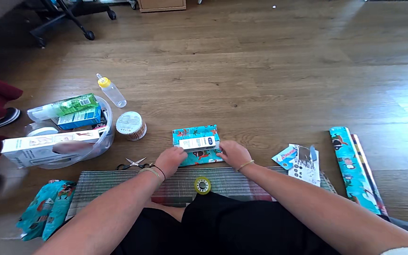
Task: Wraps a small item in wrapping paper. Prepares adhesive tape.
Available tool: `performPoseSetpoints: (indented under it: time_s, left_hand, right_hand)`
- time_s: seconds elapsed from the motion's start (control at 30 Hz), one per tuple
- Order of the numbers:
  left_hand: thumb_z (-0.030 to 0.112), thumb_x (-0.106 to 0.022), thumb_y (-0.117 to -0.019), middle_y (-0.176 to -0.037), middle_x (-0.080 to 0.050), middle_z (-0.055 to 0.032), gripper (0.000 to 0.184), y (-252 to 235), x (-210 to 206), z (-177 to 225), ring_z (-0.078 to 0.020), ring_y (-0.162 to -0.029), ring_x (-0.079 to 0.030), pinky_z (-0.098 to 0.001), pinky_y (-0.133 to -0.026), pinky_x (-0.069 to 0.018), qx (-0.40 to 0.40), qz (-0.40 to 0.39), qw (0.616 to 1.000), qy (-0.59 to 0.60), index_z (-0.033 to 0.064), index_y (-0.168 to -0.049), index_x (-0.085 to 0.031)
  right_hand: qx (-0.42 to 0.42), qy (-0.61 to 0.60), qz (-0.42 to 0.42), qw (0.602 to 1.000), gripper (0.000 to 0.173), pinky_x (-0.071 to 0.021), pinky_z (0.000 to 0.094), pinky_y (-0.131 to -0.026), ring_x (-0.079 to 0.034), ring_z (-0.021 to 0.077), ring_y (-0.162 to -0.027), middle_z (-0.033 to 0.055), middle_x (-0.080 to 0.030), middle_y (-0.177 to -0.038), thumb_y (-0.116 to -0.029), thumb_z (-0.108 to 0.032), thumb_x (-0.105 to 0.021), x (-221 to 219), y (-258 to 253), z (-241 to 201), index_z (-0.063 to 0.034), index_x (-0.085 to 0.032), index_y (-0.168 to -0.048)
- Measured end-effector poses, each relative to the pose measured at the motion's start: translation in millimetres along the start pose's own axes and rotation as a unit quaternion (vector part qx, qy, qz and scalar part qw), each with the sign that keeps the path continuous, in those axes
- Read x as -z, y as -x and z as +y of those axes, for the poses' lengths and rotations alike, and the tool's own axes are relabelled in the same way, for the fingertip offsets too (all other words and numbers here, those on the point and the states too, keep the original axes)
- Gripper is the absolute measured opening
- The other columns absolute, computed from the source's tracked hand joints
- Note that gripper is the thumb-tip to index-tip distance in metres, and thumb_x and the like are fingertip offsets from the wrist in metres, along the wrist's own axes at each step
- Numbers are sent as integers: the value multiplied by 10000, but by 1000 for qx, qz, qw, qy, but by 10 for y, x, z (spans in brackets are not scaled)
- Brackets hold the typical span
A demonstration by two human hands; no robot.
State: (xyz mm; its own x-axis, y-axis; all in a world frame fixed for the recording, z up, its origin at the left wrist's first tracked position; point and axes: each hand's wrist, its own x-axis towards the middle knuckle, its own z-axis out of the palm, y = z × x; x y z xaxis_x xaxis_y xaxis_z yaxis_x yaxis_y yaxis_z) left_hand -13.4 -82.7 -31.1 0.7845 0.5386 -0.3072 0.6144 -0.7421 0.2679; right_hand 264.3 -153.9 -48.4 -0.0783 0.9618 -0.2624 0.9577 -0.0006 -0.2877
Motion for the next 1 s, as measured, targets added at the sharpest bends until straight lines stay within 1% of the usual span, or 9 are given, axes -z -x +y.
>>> performPoseSetpoints:
  time_s: [0.1,0.17,0.23,0.33,0.47,0.6,0.73,0.83,1.0]
  left_hand:
    - [-82,-498,-1000,-1318,-643,-180,353,-17,-36,18,-366,-1274,-596,-523,-1071,-478,-124,-62,989,-57,29,-1297,-651]
    - [-59,-459,-1031,-1359,-612,-196,467,-27,-22,73,-386,-1267,-598,-529,-1025,-511,-120,-98,985,-71,92,-1463,-550]
    - [-31,-419,-1056,-1400,-569,-223,576,-32,36,156,-415,-1271,-589,-548,-995,-524,-99,-149,980,-82,183,-1591,-398]
    - [-62,-427,-1037,-1449,-518,-208,667,-26,63,265,-417,-1336,-526,-542,-1003,-524,-65,-185,977,-83,212,-1633,-309]
    - [-92,-449,-1011,-1511,-467,-158,755,-43,83,381,-408,-1384,-467,-534,-1013,-523,-29,-211,974,-84,255,-1653,-253]
    - [-97,-514,-981,-1578,-408,-138,802,28,131,318,-401,-1458,-390,-543,-1033,-516,-21,-212,975,-70,297,-1641,-284]
    - [-72,-538,-962,-1697,-251,-118,721,79,131,139,-323,-1571,-230,-501,-1211,-350,-9,-225,973,-56,194,-1610,-369]
    - [155,-410,-1084,-1693,-279,-100,451,46,141,36,-255,-1561,-274,-434,-1252,-278,-19,-231,971,-52,85,-1518,-511]
    - [378,-386,-1122,-1589,-467,-116,508,-16,144,78,-260,-1492,-415,-434,-1218,-338,-4,-194,981,-28,-6,-1206,-707]
  right_hand:
    - [210,24,65,975,244,-579,514,-897,-695,363,-1087,169,-729,-1116,-930,77,-626,-143,37,32,-24,-740,-1121]
    - [283,70,47,955,317,-590,488,-884,-704,348,-1087,162,-731,-1133,-926,117,-600,-179,41,14,-34,-737,-1169]
    - [282,114,-1,952,392,-595,475,-815,-693,357,-1075,174,-706,-1160,-957,98,-571,-150,69,-56,-59,-692,-1295]
    - [243,160,-109,950,576,-586,488,-777,-636,389,-1123,186,-623,-1284,-1000,54,-523,-70,114,-209,-163,-503,-1533]
    - [209,172,-173,947,681,-582,515,-765,-572,424,-1221,174,-509,-1479,-997,57,-512,-5,152,-326,-237,-397,-1600]
    - [193,162,-177,952,692,-580,516,-807,-553,393,-1280,115,-448,-1572,-981,67,-535,19,170,-272,-246,-424,-1588]
    - [174,152,-191,954,541,-518,513,-1005,-503,351,-1396,91,-359,-1657,-1017,31,-503,65,185,-143,-111,-485,-1538]
    - [166,134,-193,958,395,-492,505,-1059,-552,329,-1363,75,-399,-1640,-1053,-88,-500,95,164,-57,-42,-593,-1435]
    - [182,101,-165,964,350,-494,511,-1049,-606,324,-1306,86,-533,-1543,-1093,-236,-485,77,82,31,-28,-719,-1251]
